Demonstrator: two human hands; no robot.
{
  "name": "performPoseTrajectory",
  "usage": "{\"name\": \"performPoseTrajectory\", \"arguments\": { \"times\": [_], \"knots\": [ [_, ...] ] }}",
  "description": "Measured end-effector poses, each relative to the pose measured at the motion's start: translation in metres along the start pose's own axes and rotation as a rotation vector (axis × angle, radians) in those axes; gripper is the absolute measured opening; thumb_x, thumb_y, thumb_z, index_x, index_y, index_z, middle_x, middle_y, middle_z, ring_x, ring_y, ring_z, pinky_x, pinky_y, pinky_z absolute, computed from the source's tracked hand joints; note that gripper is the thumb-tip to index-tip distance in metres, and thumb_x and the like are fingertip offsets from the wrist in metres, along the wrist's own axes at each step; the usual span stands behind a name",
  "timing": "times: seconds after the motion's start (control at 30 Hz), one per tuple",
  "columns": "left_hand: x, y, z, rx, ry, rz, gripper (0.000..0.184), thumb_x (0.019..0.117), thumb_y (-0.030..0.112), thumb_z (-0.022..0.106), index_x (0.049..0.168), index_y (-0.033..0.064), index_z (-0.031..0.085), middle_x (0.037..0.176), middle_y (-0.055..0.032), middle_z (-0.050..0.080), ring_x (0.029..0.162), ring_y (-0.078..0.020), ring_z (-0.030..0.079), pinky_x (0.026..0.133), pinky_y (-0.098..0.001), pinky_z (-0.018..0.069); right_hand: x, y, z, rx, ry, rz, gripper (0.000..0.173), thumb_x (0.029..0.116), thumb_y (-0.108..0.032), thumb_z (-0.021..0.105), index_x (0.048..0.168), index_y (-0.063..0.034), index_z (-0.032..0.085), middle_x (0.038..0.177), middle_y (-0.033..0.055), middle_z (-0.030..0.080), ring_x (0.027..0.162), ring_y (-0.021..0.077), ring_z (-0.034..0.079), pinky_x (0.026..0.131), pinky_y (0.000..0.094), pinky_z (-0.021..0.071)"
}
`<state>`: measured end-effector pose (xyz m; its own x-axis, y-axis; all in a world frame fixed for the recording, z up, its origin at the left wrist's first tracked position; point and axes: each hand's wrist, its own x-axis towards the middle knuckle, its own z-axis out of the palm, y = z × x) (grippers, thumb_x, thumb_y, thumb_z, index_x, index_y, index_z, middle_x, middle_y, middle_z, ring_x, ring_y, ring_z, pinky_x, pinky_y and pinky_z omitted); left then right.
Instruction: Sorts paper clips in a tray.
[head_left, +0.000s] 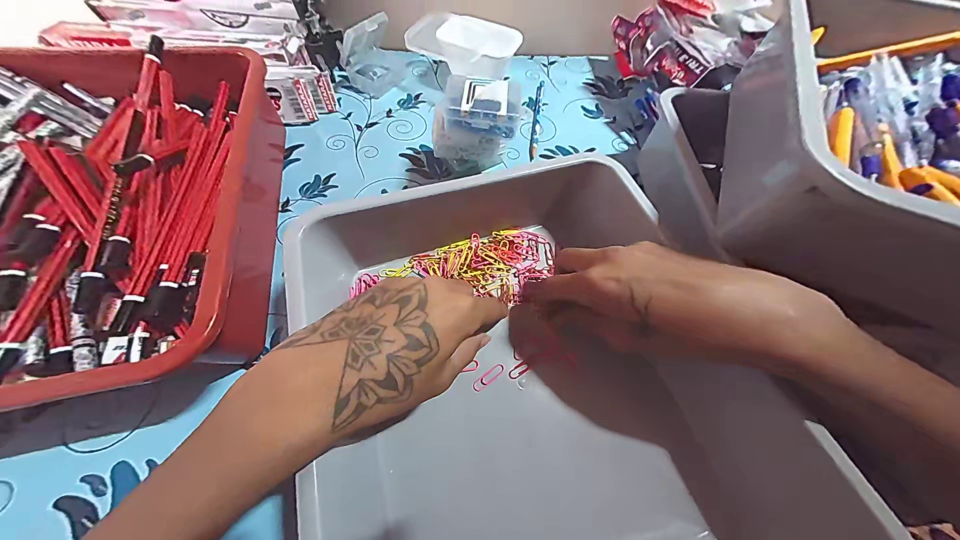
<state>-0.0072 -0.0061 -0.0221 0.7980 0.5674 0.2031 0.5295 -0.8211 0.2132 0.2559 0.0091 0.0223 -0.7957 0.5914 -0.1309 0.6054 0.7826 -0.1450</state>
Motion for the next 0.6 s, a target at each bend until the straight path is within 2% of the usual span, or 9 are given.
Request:
{"name": "performPoseTrajectory", "arguments": {
  "times": [0.13,0.23,0.27,0.33,0.47,0.6],
  "knots": [
    [-0.0001,0.0000,0.0020,0.004,-0.016,-0.028,0.037,0.0989,0.033,0.047,0.118,0.0190,0.075,0.086,0.0025,0.070,0.077,-0.0124,0.069,0.062,-0.0316,0.0546,-0.0020,-0.0001,0.0005,0.001,0.064,0.014,0.010,0.0951,-0.019,0.064,0.098,-0.0160,0.074,0.085,0.0006,0.066,0.070,0.0158,0.066,0.056,0.0354,0.0517],
    [-0.0013,0.0007,0.0015,0.014,-0.013,-0.041,0.037,0.0989,0.032,0.047,0.119,0.0182,0.074,0.090,0.0013,0.072,0.080,-0.0145,0.070,0.065,-0.0344,0.0560,0.0006,-0.0008,0.0033,0.035,0.070,-0.045,0.022,0.0929,-0.016,0.066,0.113,-0.0169,0.073,0.093,0.0019,0.067,0.073,0.0168,0.066,0.058,0.0355,0.0531],
    [-0.0015,0.0009,0.0009,0.016,-0.017,-0.046,0.037,0.0986,0.032,0.047,0.120,0.0188,0.074,0.089,0.0018,0.072,0.080,-0.0141,0.070,0.065,-0.0344,0.0561,0.0008,-0.0004,0.0059,0.047,0.075,-0.070,0.026,0.0914,-0.018,0.066,0.116,-0.0179,0.073,0.091,0.0011,0.066,0.071,0.0156,0.065,0.056,0.0341,0.0521],
    [-0.0016,0.0011,0.0005,0.018,-0.019,-0.045,0.034,0.0978,0.031,0.048,0.118,0.0194,0.074,0.087,0.0025,0.070,0.078,-0.0135,0.069,0.063,-0.0336,0.0553,0.0006,-0.0003,0.0079,0.054,0.071,-0.101,0.025,0.0914,-0.020,0.065,0.116,-0.0187,0.073,0.086,-0.0012,0.065,0.067,0.0121,0.062,0.053,0.0308,0.0508],
    [-0.0013,0.0022,-0.0010,0.015,-0.032,-0.056,0.033,0.0979,0.031,0.049,0.117,0.0199,0.073,0.087,0.0031,0.070,0.077,-0.0129,0.069,0.063,-0.0330,0.0548,0.0011,-0.0009,0.0071,0.061,0.033,-0.112,0.021,0.0945,-0.022,0.062,0.113,-0.0190,0.072,0.085,-0.0042,0.064,0.069,0.0083,0.062,0.055,0.0267,0.0510],
    [-0.0016,0.0013,0.0007,0.017,-0.026,-0.050,0.034,0.0989,0.031,0.047,0.118,0.0188,0.073,0.086,0.0027,0.069,0.076,-0.0127,0.068,0.062,-0.0326,0.0542,0.0009,-0.0056,0.0055,0.105,-0.005,-0.090,0.025,0.0926,-0.025,0.069,0.116,-0.0164,0.071,0.089,-0.0013,0.066,0.073,0.0109,0.065,0.058,0.0282,0.0518]
  ]
}}
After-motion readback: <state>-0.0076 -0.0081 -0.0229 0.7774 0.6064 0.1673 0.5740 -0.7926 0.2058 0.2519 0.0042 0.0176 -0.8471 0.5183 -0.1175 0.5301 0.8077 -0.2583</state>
